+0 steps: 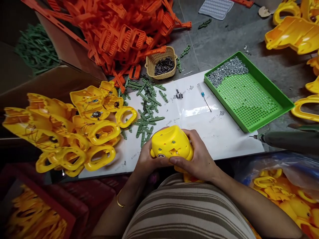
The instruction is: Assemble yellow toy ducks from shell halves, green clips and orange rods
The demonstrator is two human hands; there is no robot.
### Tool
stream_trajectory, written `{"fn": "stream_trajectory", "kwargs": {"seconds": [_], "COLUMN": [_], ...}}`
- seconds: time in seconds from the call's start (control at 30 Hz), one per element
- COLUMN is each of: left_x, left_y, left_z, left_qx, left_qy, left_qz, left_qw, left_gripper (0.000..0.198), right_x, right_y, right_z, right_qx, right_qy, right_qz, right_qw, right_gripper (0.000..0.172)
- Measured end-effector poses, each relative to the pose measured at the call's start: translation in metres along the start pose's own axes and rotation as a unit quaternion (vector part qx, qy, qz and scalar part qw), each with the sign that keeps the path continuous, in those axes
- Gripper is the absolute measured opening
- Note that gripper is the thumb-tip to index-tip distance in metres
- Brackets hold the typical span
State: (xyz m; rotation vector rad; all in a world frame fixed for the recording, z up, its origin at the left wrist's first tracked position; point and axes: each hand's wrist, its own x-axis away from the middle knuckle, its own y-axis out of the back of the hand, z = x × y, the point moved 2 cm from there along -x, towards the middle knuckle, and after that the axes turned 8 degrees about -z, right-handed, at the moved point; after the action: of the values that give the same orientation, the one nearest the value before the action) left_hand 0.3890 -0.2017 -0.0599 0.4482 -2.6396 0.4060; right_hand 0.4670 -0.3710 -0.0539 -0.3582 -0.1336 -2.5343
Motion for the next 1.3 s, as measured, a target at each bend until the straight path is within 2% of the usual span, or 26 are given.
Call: {"fn": "stream_trajectory", "kwargs": {"seconds": [0.17, 0.23, 0.37, 0.47, 0.57, 0.67, 0.8, 0.93, 1.1, 1.3], "left_x": [0.007, 0.010, 0.012, 0.008, -0.003, -0.012, -0.017, -0.014, -0.004, 0.013], "left_y": [-0.010, -0.014, -0.014, -0.007, 0.003, 0.010, 0.015, 0.013, 0.003, -0.005], "left_z": [-0.010, -0.015, -0.016, -0.011, -0.007, -0.007, -0.008, -0.007, -0.011, -0.018], "left_qx": [-0.041, -0.067, -0.086, -0.057, -0.037, -0.062, -0.083, -0.076, -0.111, -0.174], "left_qy": [-0.056, -0.076, -0.104, -0.085, -0.050, -0.023, -0.035, -0.046, -0.057, -0.104], "left_qz": [-0.002, 0.003, 0.001, 0.021, 0.044, 0.075, 0.067, 0.056, 0.031, -0.010], "left_qw": [0.998, 0.995, 0.991, 0.995, 0.997, 0.995, 0.994, 0.995, 0.992, 0.979], "left_gripper": [0.088, 0.087, 0.091, 0.093, 0.093, 0.102, 0.100, 0.091, 0.092, 0.092], "right_x": [0.001, 0.003, 0.009, 0.013, 0.014, 0.014, 0.017, 0.020, 0.024, 0.036], "right_y": [0.010, 0.015, 0.016, 0.011, 0.004, -0.001, -0.003, 0.002, 0.008, 0.010], "right_z": [0.009, 0.014, 0.025, 0.023, 0.011, -0.001, -0.008, -0.007, 0.003, 0.008], "right_qx": [-0.034, -0.047, 0.026, 0.070, 0.109, 0.130, 0.132, 0.142, 0.156, 0.183], "right_qy": [-0.016, -0.015, 0.047, 0.077, 0.081, 0.132, 0.186, 0.133, 0.057, 0.055], "right_qz": [0.109, 0.112, 0.079, 0.069, 0.008, -0.078, -0.124, -0.108, -0.106, -0.102], "right_qw": [0.993, 0.993, 0.995, 0.992, 0.991, 0.980, 0.966, 0.975, 0.980, 0.976], "right_gripper": [0.078, 0.078, 0.069, 0.079, 0.087, 0.075, 0.060, 0.046, 0.044, 0.044]}}
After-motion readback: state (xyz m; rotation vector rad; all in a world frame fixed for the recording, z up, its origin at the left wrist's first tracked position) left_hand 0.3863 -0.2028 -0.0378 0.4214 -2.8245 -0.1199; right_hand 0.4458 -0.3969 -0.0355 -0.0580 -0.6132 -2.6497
